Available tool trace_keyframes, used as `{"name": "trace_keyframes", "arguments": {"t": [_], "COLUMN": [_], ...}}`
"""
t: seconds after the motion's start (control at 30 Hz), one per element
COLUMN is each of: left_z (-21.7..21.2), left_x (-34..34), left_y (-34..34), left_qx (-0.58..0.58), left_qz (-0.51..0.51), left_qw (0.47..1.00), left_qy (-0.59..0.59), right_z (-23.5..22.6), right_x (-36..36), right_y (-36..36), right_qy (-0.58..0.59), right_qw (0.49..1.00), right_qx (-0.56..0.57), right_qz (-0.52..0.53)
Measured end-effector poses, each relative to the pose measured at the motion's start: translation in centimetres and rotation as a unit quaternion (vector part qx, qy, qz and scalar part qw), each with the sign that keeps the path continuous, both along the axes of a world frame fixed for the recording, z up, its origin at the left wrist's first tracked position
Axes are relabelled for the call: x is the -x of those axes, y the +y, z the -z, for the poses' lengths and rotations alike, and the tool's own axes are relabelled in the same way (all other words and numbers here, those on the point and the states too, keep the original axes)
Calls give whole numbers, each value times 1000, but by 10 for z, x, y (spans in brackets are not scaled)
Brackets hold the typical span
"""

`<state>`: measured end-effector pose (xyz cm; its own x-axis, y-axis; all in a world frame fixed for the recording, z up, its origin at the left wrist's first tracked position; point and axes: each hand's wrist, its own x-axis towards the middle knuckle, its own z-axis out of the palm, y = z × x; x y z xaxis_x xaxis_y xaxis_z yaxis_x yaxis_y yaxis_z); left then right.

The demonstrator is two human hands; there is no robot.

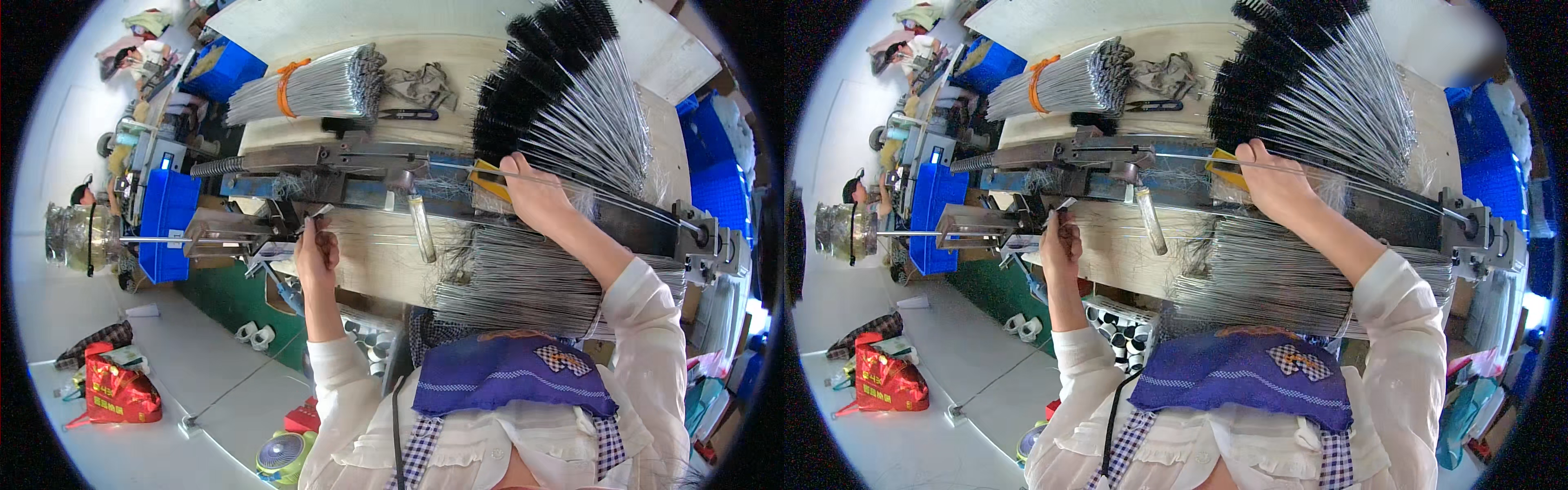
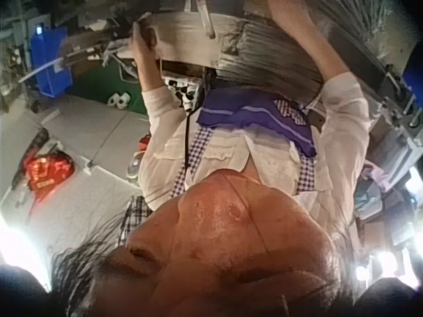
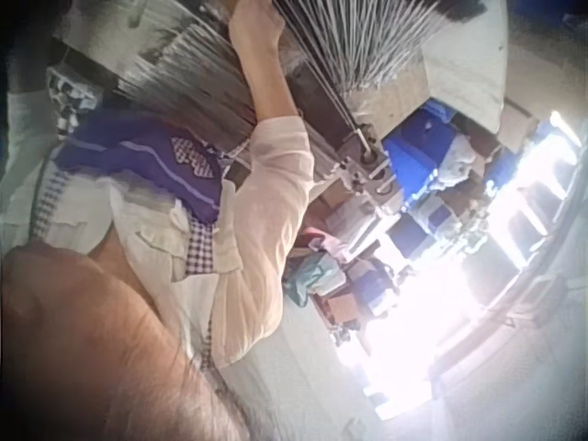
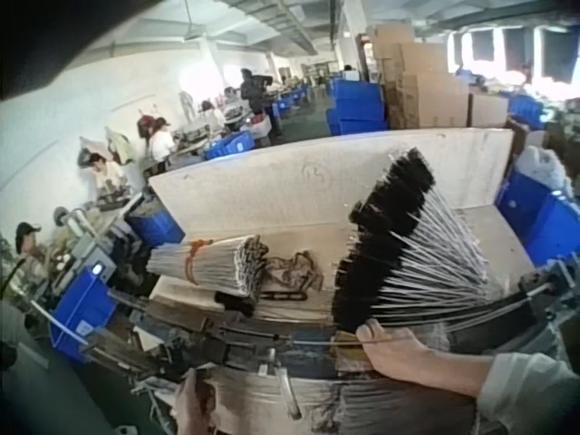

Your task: The person manufactures wire brushes by placing metal wires into a machine, arranging bristles between the wires by hand and with a tool, and stacking the twisted wire brushes.

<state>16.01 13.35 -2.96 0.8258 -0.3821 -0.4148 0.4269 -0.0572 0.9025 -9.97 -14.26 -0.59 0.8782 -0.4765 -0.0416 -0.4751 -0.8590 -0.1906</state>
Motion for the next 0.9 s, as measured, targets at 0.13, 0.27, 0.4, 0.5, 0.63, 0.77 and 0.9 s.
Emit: {"name": "trace_keyframes", "arguments": {"t": [0.13, 0.27, 0.4, 0.5, 0.63, 0.77, 0.9], "left_z": [8, 17, -17, -69, -105, -73, -41], "left_x": [4, 12, 64, 109, 176, 228, 206], "left_y": [-4, -13, -15, -47, -145, -207, -207], "left_qx": [32, 67, -29, 117, 214, 190, 174], "left_qz": [-17, -38, -72, 179, 526, 617, 488], "left_qw": [999, 997, 987, 954, 822, 734, 825], "left_qy": [13, -20, -140, -208, 44, 209, 224], "right_z": [0, 3, -36, -94, -108, -91, -97], "right_x": [-1, 25, 82, 109, 109, 112, 113], "right_y": [-9, -21, 20, 24, -37, -73, -73], "right_qy": [-17, -55, -107, -216, -140, -120, -139], "right_qw": [997, 998, 994, 975, 983, 980, 915], "right_qx": [-75, -12, -5, -7, 19, -151, -370], "right_qz": [30, 8, -37, -46, 120, 49, 85]}}
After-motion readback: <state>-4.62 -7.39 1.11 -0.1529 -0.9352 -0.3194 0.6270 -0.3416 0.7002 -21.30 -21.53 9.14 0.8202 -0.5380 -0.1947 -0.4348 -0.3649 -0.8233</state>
